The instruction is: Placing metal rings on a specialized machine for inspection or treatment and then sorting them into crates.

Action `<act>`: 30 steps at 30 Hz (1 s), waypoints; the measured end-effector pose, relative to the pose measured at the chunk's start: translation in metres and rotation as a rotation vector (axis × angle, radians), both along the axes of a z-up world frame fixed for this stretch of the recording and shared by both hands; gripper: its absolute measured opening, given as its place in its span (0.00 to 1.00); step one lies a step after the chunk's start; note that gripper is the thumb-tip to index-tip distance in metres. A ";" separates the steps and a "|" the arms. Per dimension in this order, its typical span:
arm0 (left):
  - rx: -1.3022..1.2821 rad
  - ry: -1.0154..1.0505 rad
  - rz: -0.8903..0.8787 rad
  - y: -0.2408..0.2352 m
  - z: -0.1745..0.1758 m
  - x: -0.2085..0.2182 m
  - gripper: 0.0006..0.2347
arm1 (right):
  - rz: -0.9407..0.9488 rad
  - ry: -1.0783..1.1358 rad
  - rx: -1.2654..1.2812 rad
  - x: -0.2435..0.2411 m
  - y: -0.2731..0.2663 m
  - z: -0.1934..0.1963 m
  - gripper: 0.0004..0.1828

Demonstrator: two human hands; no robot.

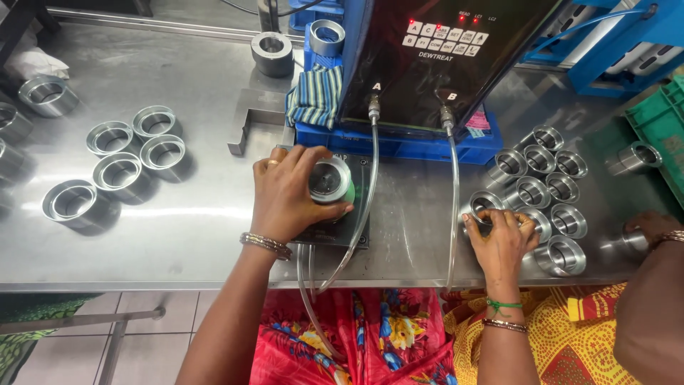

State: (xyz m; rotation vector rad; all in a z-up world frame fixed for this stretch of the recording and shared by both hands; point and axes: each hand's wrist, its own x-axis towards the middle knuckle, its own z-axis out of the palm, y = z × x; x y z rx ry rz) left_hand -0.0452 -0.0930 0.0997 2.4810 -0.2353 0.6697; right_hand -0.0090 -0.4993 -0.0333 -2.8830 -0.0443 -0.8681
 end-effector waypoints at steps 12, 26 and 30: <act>-0.210 -0.179 0.272 0.102 -0.058 0.031 0.24 | 0.022 0.007 -0.010 0.000 -0.007 -0.007 0.20; -0.159 0.044 0.325 0.095 -0.117 0.040 0.17 | 0.021 0.038 -0.012 0.001 -0.009 -0.011 0.20; -0.252 0.016 0.291 0.095 -0.119 0.048 0.13 | 0.039 0.021 -0.011 0.002 -0.013 -0.016 0.19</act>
